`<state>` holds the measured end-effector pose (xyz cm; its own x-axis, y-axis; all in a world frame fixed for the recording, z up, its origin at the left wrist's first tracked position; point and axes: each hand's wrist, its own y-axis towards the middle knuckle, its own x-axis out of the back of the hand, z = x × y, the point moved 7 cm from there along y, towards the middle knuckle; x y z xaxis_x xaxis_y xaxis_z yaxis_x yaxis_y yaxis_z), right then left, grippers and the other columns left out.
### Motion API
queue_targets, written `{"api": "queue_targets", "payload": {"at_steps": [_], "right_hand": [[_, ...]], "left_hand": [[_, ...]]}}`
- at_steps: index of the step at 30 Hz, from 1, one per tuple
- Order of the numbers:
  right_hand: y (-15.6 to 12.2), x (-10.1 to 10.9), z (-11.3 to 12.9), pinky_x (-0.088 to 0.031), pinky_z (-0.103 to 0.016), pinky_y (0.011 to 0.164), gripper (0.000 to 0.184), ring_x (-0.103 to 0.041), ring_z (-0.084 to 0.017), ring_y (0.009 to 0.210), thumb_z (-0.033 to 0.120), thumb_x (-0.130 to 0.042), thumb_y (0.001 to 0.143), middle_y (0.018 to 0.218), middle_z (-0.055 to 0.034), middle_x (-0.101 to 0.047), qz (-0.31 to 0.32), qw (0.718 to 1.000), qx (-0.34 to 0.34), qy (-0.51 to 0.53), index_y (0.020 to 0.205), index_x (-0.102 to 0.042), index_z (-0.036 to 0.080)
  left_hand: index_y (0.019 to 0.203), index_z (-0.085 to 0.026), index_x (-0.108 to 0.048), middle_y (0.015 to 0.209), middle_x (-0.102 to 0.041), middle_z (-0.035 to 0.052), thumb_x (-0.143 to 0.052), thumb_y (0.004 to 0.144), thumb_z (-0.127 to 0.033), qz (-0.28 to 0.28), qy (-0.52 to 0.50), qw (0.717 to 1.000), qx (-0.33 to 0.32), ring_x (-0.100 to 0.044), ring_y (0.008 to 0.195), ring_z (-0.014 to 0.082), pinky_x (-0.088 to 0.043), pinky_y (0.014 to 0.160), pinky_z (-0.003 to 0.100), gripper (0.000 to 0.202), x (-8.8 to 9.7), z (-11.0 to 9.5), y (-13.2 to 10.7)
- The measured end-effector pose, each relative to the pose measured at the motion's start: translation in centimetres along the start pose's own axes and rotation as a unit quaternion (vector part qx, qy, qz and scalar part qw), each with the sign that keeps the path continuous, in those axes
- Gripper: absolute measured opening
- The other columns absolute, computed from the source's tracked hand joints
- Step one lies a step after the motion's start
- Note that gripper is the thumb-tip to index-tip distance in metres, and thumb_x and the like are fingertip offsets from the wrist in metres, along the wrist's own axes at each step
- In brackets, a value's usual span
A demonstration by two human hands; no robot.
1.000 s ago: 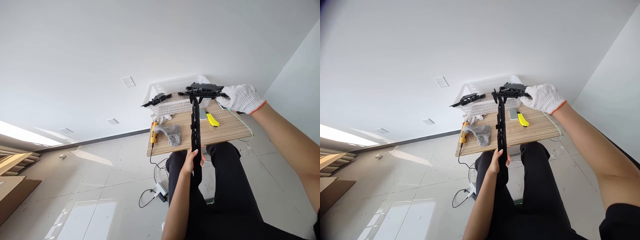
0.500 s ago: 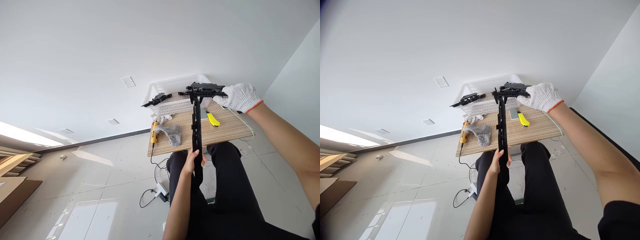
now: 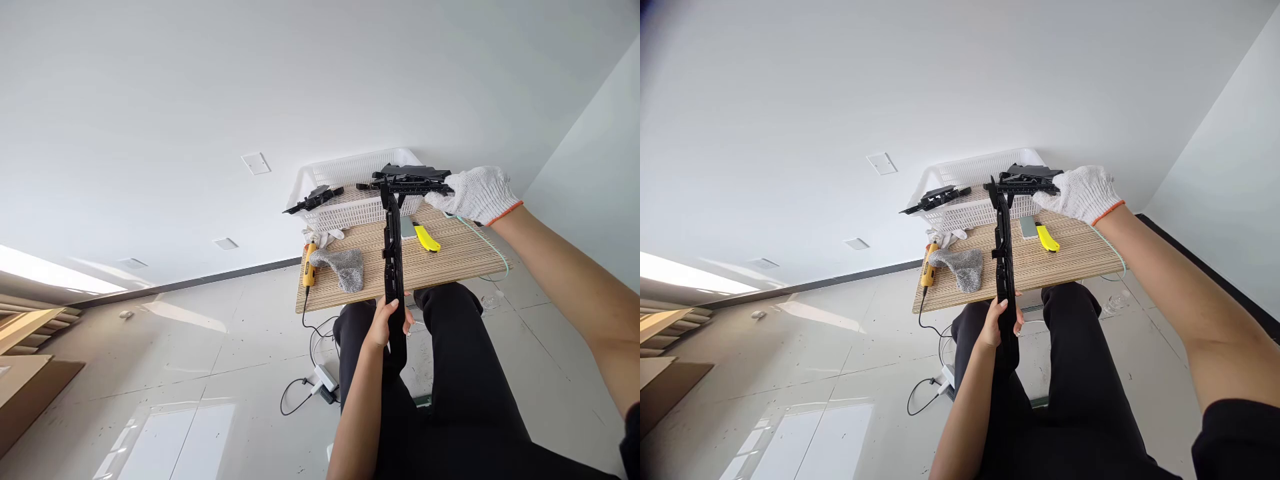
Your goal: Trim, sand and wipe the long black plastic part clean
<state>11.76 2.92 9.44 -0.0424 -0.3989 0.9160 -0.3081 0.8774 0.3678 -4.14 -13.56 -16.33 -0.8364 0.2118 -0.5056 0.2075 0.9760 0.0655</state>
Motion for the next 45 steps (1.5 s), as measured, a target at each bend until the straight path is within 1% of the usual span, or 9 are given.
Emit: {"api": "queue_targets", "payload": {"at_steps": [10,15,17,21,26,32,35,39,45], "right_hand": [[0.0,0.1,0.0,-0.028,-0.038,0.063,0.075,-0.066,-0.032,0.074,0.070,-0.036,0.088,0.075,-0.0214,-0.072,-0.029,1.000,0.008,0.002,0.102,-0.080,0.011],[-0.3,0.0,0.0,-0.030,-0.038,0.065,0.085,-0.067,-0.034,0.076,0.087,-0.040,0.079,0.075,-0.0179,-0.073,-0.038,0.999,-0.010,0.011,0.106,-0.081,0.017],[-0.4,0.2,0.0,-0.030,-0.039,0.066,0.088,-0.068,-0.035,0.076,0.089,-0.038,0.078,0.073,-0.0183,-0.071,-0.052,0.998,-0.025,0.014,0.103,-0.081,0.016],[-0.5,0.2,0.2,-0.031,-0.040,0.066,0.084,-0.068,-0.037,0.078,0.080,-0.036,0.083,0.073,-0.0215,-0.070,-0.053,0.998,-0.034,0.013,0.096,-0.080,0.010],[-0.6,0.1,0.2,-0.032,-0.040,0.064,0.072,-0.068,-0.035,0.078,0.067,-0.038,0.085,0.076,-0.0219,-0.071,-0.056,0.998,-0.037,0.016,0.096,-0.079,0.009],[-0.6,-0.4,-0.2,-0.034,-0.040,0.065,0.085,-0.068,-0.036,0.075,0.089,-0.041,0.077,0.071,-0.0173,-0.070,-0.027,0.998,-0.056,0.026,0.095,-0.081,0.016],[-0.8,-0.2,-0.1,-0.034,-0.040,0.065,0.089,-0.069,-0.038,0.076,0.088,-0.037,0.079,0.073,-0.0198,-0.071,-0.036,0.997,-0.058,0.019,0.097,-0.082,0.014],[-1.3,0.4,0.4,-0.033,-0.040,0.066,0.086,-0.069,-0.038,0.078,0.083,-0.038,0.082,0.076,-0.0232,-0.072,-0.064,0.996,-0.054,0.030,0.100,-0.082,0.011],[-1.4,0.5,0.6,-0.034,-0.040,0.066,0.097,-0.069,-0.039,0.079,0.090,-0.031,0.079,0.076,-0.0245,-0.071,-0.045,0.996,-0.070,0.035,0.099,-0.082,0.010]], "left_hand": [[0.120,-0.011,-0.064,0.062,-0.070,0.0016,-0.060,0.092,-0.056,0.001,0.012,1.000,-0.003,-0.054,0.040,0.0122,-0.048,0.052,0.029,0.053,0.1,0.0,0.0],[0.119,-0.012,-0.064,0.061,-0.070,0.0013,-0.061,0.092,-0.055,0.004,0.011,1.000,-0.005,-0.054,0.040,0.0123,-0.049,0.053,0.029,0.051,-0.1,-0.1,-0.1],[0.119,-0.011,-0.064,0.060,-0.069,0.0011,-0.061,0.091,-0.056,0.003,0.011,1.000,-0.002,-0.054,0.040,0.0123,-0.049,0.053,0.029,0.053,-0.1,-0.1,-0.1],[0.120,-0.011,-0.065,0.060,-0.069,0.0011,-0.061,0.091,-0.058,-0.004,0.016,1.000,0.001,-0.053,0.040,0.0122,-0.049,0.052,0.029,0.056,0.0,-0.2,-0.1],[0.117,-0.011,-0.065,0.060,-0.070,0.0013,-0.062,0.091,-0.056,-0.002,0.009,1.000,-0.005,-0.053,0.039,0.0120,-0.047,0.050,0.028,0.052,0.0,-0.2,-0.2],[0.118,-0.011,-0.066,0.060,-0.070,0.0011,-0.063,0.089,-0.057,-0.001,0.002,1.000,0.007,-0.053,0.039,0.0120,-0.046,0.047,0.027,0.054,0.0,0.1,-0.1],[0.118,-0.011,-0.066,0.061,-0.070,0.0011,-0.063,0.089,-0.058,0.001,0.007,1.000,0.007,-0.053,0.039,0.0120,-0.046,0.048,0.027,0.054,0.0,0.1,-0.1],[0.118,-0.011,-0.066,0.061,-0.071,0.0013,-0.062,0.090,-0.057,-0.005,0.014,1.000,0.001,-0.054,0.040,0.0117,-0.047,0.050,0.028,0.053,0.2,0.1,-0.1],[0.118,-0.011,-0.065,0.060,-0.070,0.0010,-0.063,0.089,-0.056,-0.009,0.014,1.000,0.006,-0.053,0.039,0.0120,-0.048,0.051,0.028,0.054,0.1,0.1,-0.1]]}}
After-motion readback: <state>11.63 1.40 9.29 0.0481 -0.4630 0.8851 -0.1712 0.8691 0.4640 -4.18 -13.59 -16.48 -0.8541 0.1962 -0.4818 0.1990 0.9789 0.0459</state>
